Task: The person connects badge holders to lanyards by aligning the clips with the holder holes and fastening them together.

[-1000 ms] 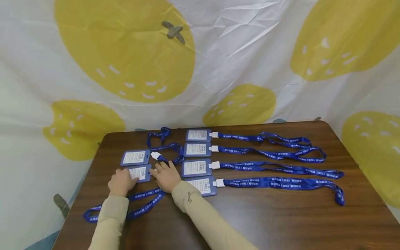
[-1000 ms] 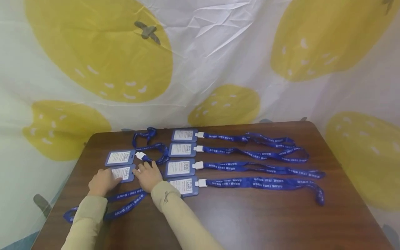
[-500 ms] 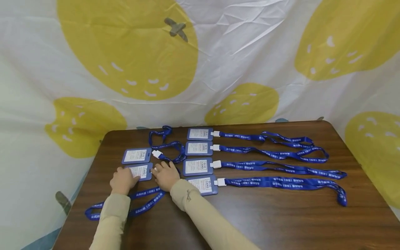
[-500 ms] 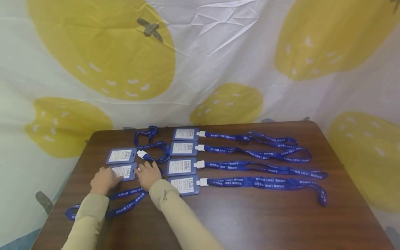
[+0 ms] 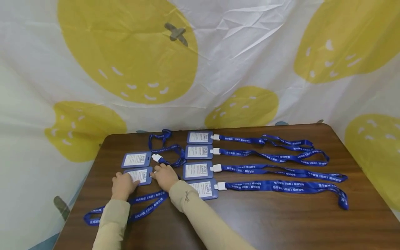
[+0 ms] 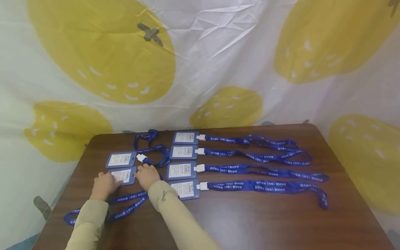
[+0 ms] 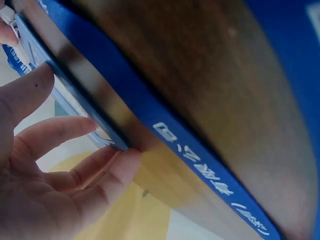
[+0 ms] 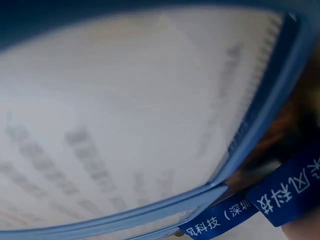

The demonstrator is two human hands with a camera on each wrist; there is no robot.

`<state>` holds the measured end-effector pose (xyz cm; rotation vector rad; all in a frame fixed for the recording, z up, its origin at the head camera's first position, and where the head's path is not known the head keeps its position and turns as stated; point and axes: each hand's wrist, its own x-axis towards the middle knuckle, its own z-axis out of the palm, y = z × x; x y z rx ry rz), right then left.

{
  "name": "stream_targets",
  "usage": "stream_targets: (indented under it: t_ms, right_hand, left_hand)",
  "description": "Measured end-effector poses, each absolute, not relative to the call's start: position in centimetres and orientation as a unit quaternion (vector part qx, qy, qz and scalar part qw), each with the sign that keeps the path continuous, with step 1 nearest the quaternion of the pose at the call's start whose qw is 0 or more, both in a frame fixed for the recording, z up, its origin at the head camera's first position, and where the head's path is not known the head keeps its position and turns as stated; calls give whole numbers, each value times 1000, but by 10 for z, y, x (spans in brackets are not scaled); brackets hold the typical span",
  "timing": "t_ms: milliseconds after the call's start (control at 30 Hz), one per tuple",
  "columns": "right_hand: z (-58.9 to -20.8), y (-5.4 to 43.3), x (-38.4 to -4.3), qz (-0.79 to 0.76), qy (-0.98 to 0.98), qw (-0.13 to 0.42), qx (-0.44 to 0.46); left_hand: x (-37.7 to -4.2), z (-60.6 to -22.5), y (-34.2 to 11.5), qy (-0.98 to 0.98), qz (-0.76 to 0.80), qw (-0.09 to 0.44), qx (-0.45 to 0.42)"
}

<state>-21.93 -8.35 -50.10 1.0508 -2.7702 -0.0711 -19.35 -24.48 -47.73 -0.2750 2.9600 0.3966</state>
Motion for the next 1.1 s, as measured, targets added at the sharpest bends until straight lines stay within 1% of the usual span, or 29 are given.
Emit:
stream_targets:
  t_ms: [133, 200, 233, 333, 433, 467, 567, 867, 1100]
  right_hand:
    - [-509, -84, -224, -25, -918, 112, 380]
    - [-515, -86, -227, -18, -913, 112, 392]
    - [-525, -88, -232, -12, -909, 122, 399]
    - [-529, -90, -234, -4, -911, 115, 396]
    - [-525, -89, -230, 3, -917, 113, 383]
    - [-515, -88, -224, 2, -921, 103, 375]
    - [-512, -87, -222, 20, -924, 105, 366]
    - [-512, -89, -221, 30, -926, 94, 363]
    - [-512, -91, -222, 35, -927, 96, 361]
  left_hand:
    - [-192, -482, -245, 991, 110, 46, -61]
    - [-191, -483, -246, 993, 102, 40, -50]
    - [-191, -483, -246, 993, 100, 39, -46]
    - [-191, -482, -246, 994, 96, 36, -40]
    - [-192, -482, -246, 994, 97, 39, -38]
    - [-193, -482, -246, 994, 97, 40, -38]
    - [-194, -482, -246, 993, 101, 43, -39]
    - [-196, -481, -246, 993, 105, 35, -38]
    - [-195, -480, -245, 991, 121, 36, -47]
